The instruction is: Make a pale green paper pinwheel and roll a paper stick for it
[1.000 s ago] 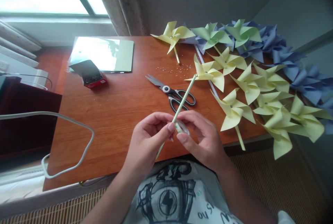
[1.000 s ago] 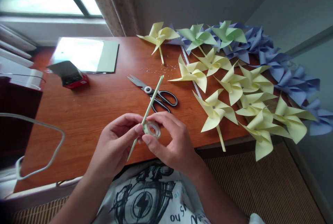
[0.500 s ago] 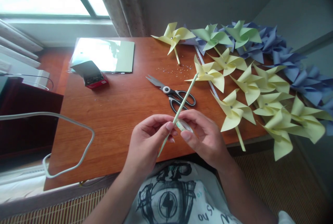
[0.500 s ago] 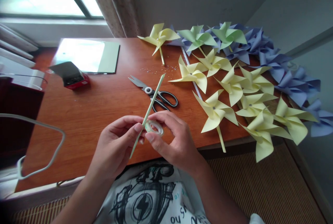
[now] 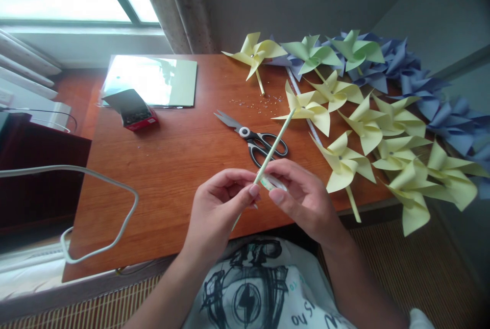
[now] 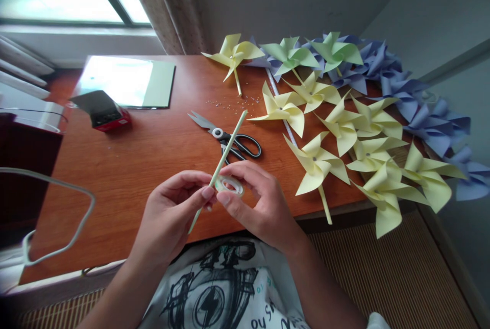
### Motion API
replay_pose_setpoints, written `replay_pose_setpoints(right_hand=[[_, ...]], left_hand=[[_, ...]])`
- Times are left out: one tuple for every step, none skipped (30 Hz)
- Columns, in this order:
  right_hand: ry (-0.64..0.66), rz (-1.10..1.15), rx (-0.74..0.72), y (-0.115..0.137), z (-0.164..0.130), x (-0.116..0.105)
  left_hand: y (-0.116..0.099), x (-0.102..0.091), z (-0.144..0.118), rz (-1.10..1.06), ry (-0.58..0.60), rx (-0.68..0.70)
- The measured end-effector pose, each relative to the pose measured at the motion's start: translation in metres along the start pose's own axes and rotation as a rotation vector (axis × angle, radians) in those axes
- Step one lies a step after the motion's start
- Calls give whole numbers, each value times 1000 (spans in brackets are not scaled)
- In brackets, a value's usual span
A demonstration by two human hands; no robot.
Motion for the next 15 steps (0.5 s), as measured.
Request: replay_pose_setpoints(right_hand=[[8, 22, 14, 0, 0, 0], [17, 38, 26, 0, 1, 1], [25, 50, 36, 1, 1, 1], [32, 57, 44, 1, 1, 1], [38, 61, 50, 2, 2, 1], [41, 63, 52, 2, 2, 1], [41, 64, 52, 3, 2, 1], [41, 64, 56, 3, 2, 1], [41, 62, 60, 3, 2, 1], [41, 61, 61, 3, 2, 0], [41, 61, 60, 3, 2, 0], [40, 61, 58, 3, 1, 0], [39, 61, 55, 3, 1, 0], [36, 63, 53, 3, 1, 0], [34, 65, 54, 4, 1, 0]], left_hand=[[1, 0, 0, -8, -7, -7], [1, 0, 0, -15, -12, -14], [2, 0, -1, -21, -14, -19], [2, 1, -1, -24, -13, -24], [3, 1, -1, -28, -11, -27], [3, 1, -2, -32, -6, -28], [3, 2, -2, -36, -2, -30], [3, 2, -2, -41, 0, -31], [4, 2, -2, -44, 4, -33], [4, 1, -2, -46, 7, -34], [4, 1, -3, -48, 10, -36], [5, 1, -3, -49, 10, -37], [5, 1, -3, -50, 10, -38], [5, 1, -3, -53, 8, -40], [5, 1, -3, -57, 4, -41]])
Point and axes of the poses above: each hand's wrist, its own z-axis towards the middle knuckle, its own x-axis out of the palm, y = z × x, the point moved 5 cm from there along z, towards the middle knuckle, and after that the axes turned 7 degrees about x, right-handed, at the moved point
